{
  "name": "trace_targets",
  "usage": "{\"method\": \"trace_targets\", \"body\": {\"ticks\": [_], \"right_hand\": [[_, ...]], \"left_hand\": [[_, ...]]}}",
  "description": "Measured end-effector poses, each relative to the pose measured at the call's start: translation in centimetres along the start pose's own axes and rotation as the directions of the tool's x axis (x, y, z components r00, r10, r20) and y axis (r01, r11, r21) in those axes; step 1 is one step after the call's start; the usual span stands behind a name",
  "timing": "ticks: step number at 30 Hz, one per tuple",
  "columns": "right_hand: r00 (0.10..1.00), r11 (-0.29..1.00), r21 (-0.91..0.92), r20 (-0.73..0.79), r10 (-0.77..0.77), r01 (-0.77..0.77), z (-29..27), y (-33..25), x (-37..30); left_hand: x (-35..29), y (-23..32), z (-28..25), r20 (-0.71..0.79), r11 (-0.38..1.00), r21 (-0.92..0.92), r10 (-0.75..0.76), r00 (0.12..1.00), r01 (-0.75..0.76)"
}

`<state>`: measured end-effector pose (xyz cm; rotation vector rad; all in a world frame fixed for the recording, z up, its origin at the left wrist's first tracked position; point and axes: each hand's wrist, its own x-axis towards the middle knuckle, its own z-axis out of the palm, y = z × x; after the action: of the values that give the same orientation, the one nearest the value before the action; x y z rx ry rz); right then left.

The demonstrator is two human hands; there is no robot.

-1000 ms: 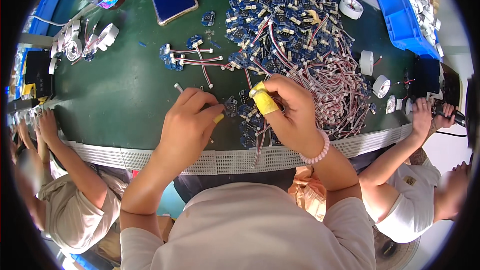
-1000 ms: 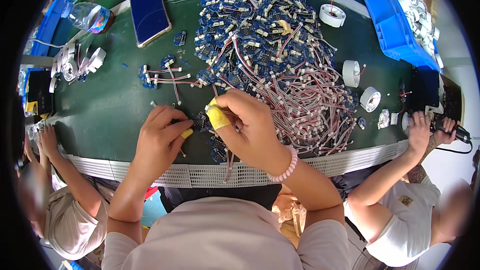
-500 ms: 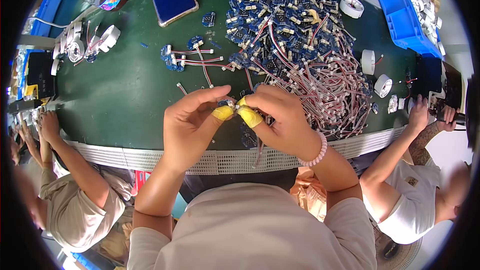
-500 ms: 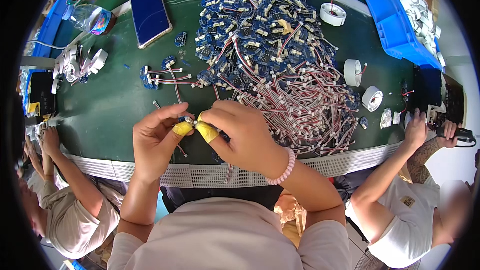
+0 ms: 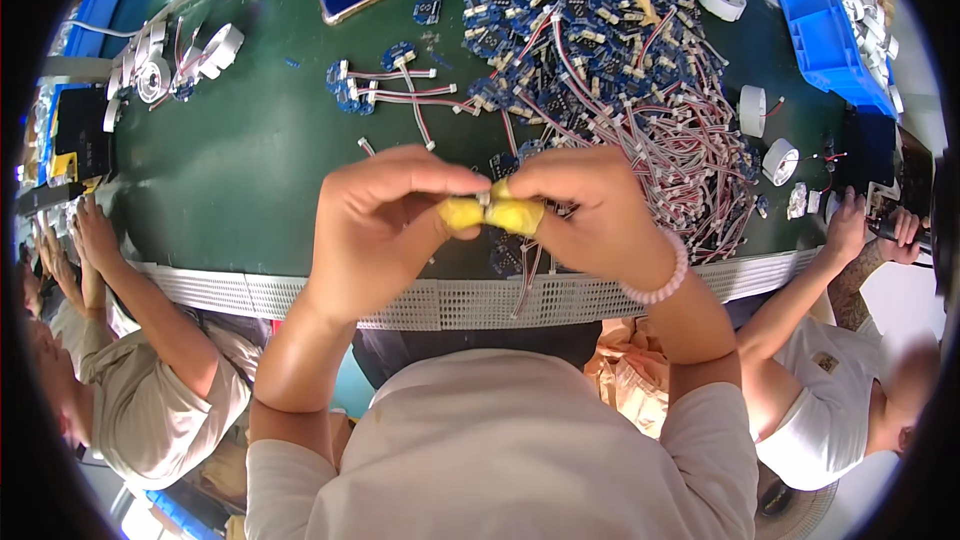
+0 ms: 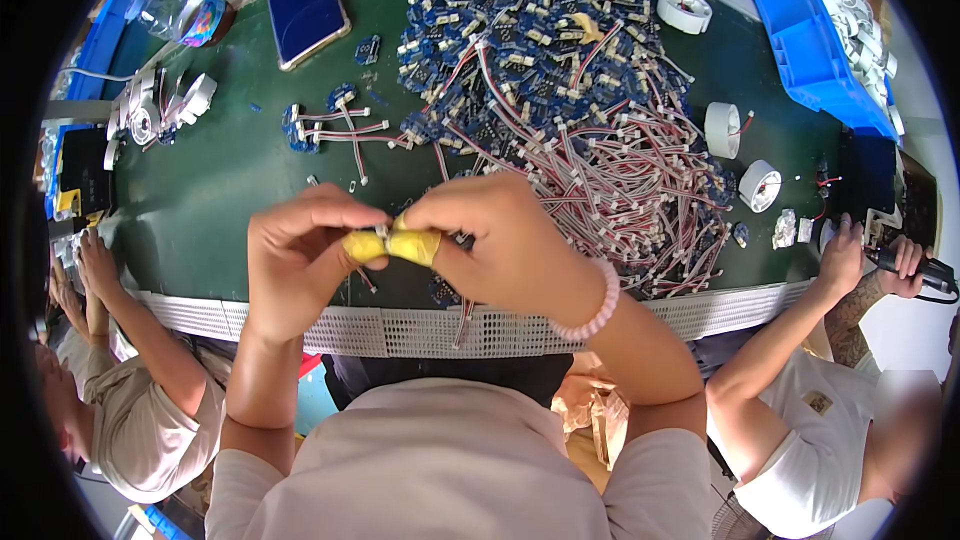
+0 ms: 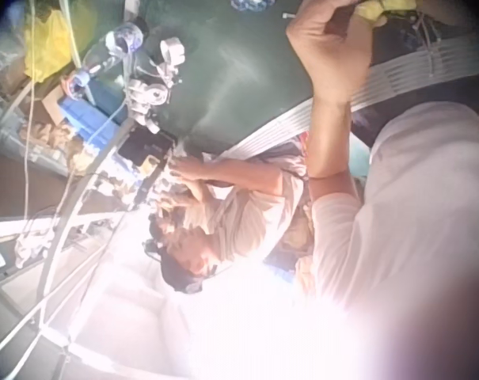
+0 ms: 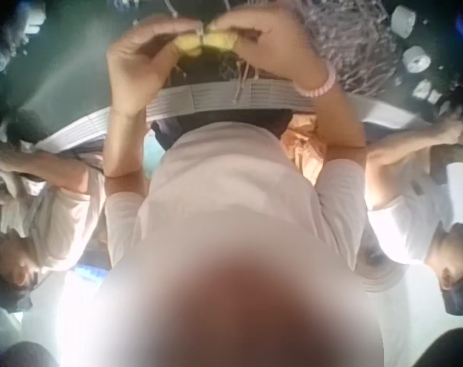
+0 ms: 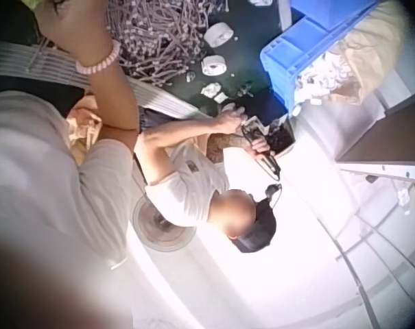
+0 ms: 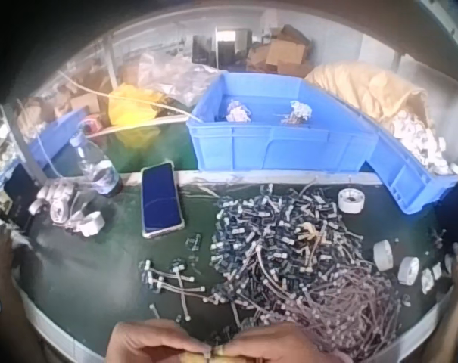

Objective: Assembling small electronic components and wiring harnesses at a factory workbench.

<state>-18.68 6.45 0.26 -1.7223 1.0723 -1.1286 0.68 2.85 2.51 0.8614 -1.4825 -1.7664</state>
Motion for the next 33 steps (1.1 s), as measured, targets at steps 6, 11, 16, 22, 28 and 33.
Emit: {"method": "trace_targets", "body": {"ticks": [6,11,16,22,28,33], "right_hand": [[0.958,0.833,-0.531,-0.12,-0.26,0.159,-1.5,-0.1,2.2],[0.972,0.631,-0.741,0.202,-0.116,0.229,-2.6,-2.5,-3.2],[0.959,0.587,-0.797,0.258,0.117,0.143,0.0,-2.1,-5.3],[0.957,0.589,-0.782,0.286,0.044,0.207,0.8,-1.2,-5.0],[0.998,0.828,-0.557,0.022,-0.062,0.063,0.2,-0.8,-3.6],[0.96,0.944,-0.321,-0.235,-0.15,0.069,2.2,-0.6,-2.6]], "left_hand": [[2.4,1.0,-2.4,-0.021,0.955,0.285,0.087,0.996,-0.077],[3.6,1.0,-4.4,0.07,0.073,0.989,0.551,0.832,-0.131],[0.2,-1.7,-1.1,0.189,0.415,0.864,0.255,0.948,-0.284],[0.2,-2.9,-0.6,0.163,0.416,0.871,0.256,0.953,-0.26],[-0.4,-2.7,-0.8,0.12,0.498,0.82,0.331,0.936,-0.282],[-1.3,-3.5,1.5,-0.169,0.993,0.088,0.09,0.982,-0.076]]}}
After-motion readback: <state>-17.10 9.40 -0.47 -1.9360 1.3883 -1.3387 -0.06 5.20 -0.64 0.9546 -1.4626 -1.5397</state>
